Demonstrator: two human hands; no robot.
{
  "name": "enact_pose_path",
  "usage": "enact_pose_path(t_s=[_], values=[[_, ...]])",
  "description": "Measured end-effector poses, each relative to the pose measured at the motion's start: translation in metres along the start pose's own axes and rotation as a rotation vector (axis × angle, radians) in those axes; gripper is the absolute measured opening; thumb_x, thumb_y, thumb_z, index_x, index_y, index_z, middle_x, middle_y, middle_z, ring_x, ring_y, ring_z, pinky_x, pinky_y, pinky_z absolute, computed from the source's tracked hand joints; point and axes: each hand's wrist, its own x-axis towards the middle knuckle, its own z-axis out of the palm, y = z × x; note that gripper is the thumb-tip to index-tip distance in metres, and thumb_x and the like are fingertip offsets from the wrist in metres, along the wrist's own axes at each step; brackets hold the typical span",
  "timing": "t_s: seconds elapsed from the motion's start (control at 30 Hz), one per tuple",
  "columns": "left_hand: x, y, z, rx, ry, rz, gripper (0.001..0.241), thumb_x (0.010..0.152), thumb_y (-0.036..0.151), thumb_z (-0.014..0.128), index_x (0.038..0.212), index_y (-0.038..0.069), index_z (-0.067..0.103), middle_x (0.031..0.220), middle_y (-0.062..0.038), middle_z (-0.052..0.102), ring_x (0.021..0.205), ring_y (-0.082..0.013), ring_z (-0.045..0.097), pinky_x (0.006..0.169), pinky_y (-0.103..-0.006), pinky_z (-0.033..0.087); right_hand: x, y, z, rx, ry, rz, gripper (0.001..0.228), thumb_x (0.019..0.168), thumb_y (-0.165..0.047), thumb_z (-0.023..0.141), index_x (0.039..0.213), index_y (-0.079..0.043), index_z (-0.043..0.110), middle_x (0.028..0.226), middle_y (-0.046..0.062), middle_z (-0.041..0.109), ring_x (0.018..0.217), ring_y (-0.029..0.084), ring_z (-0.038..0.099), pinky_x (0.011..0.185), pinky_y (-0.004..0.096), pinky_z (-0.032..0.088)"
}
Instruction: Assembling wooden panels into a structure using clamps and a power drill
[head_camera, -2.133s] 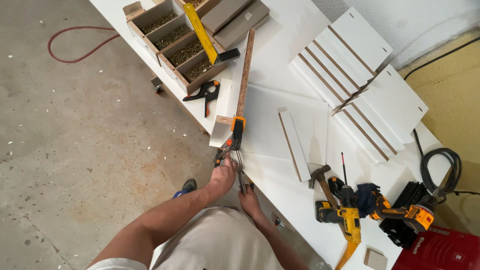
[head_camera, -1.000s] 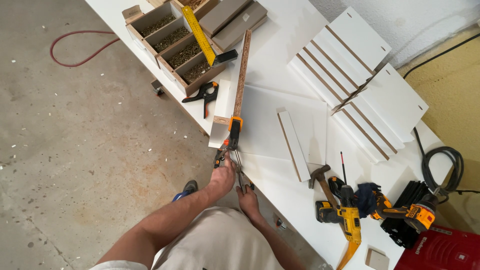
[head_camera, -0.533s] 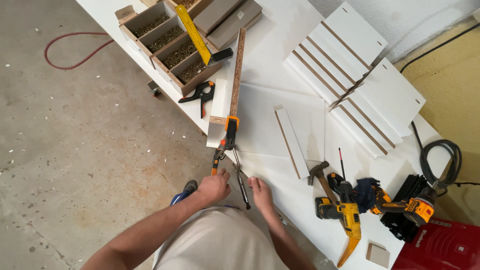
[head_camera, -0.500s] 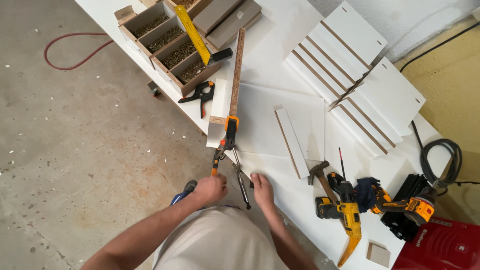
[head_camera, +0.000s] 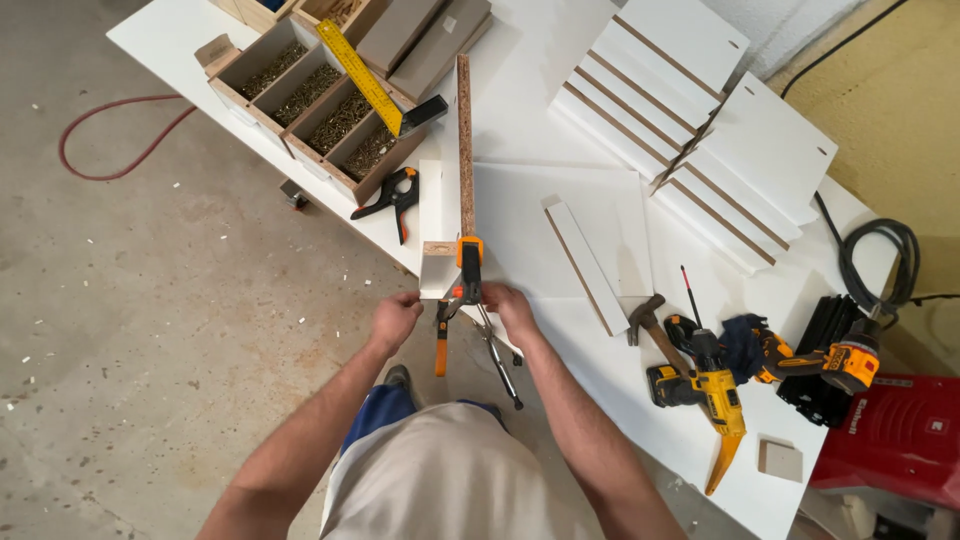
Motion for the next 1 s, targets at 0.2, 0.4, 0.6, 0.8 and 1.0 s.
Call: enact_pose_path(t_s=[0.2,0.4,0.6,0.8,1.0], values=[[0.001,-0.001,-0.012,0.177,-0.029,0.054,0.034,0.092,0.024,0.070,0.124,0.015,0.077,0.116,-0.011,0.078,0.115,-0.0334,0.070,0.096,-0.0498,0.057,-0.033,-0.065,0.014,-0.381,-0.013,-0.037,0.027,0.082,-0.020,0.069,0.103,-0.007,0.081,0.091,0.016,0.077,0.086,0.027,0.076,0.078,0.040,0.061],[-0.012,0.006,-0.030,0.087,-0.142,0.087,0.040,0.095,0.019,0.065,0.133,0.012,0.071,0.131,-0.013,0.072,0.122,-0.0359,0.067,0.102,-0.0518,0.053,0.033,-0.002,-0.003,-1.041,-0.292,-0.417,0.059,0.089,-0.051,0.070,0.115,0.002,0.070,0.114,0.034,0.069,0.111,0.056,0.061,0.100,0.061,0.049],[-0.003,-0.002,-0.024,0.126,-0.135,0.070,0.040,0.095,0.021,0.066,0.134,0.014,0.070,0.131,-0.010,0.073,0.122,-0.0320,0.068,0.103,-0.0487,0.054,0.054,0.040,0.005,0.309,-0.104,0.256,0.023,0.091,-0.026,0.064,0.099,-0.004,0.066,0.079,0.008,0.062,0.071,0.021,0.061,0.077,0.028,0.054],[-0.005,-0.006,-0.019,0.097,-0.079,0.033,0.037,0.093,0.021,0.067,0.128,0.017,0.073,0.126,-0.009,0.075,0.117,-0.0299,0.071,0.098,-0.0448,0.057,0.053,0.039,0.010,-0.255,-0.079,0.048,0.046,0.068,-0.038,0.083,0.105,-0.013,0.070,0.094,0.006,0.069,0.091,0.024,0.066,0.087,0.036,0.056],[-0.009,-0.004,-0.008,0.066,-0.022,0.043,0.041,0.093,0.018,0.066,0.133,0.013,0.070,0.130,-0.015,0.073,0.117,-0.0332,0.070,0.099,-0.0479,0.057,0.035,0.005,0.023,-0.789,-0.044,-0.208,0.077,0.045,-0.049,0.102,0.111,-0.021,0.074,0.108,0.005,0.076,0.112,0.028,0.070,0.097,0.045,0.059]])
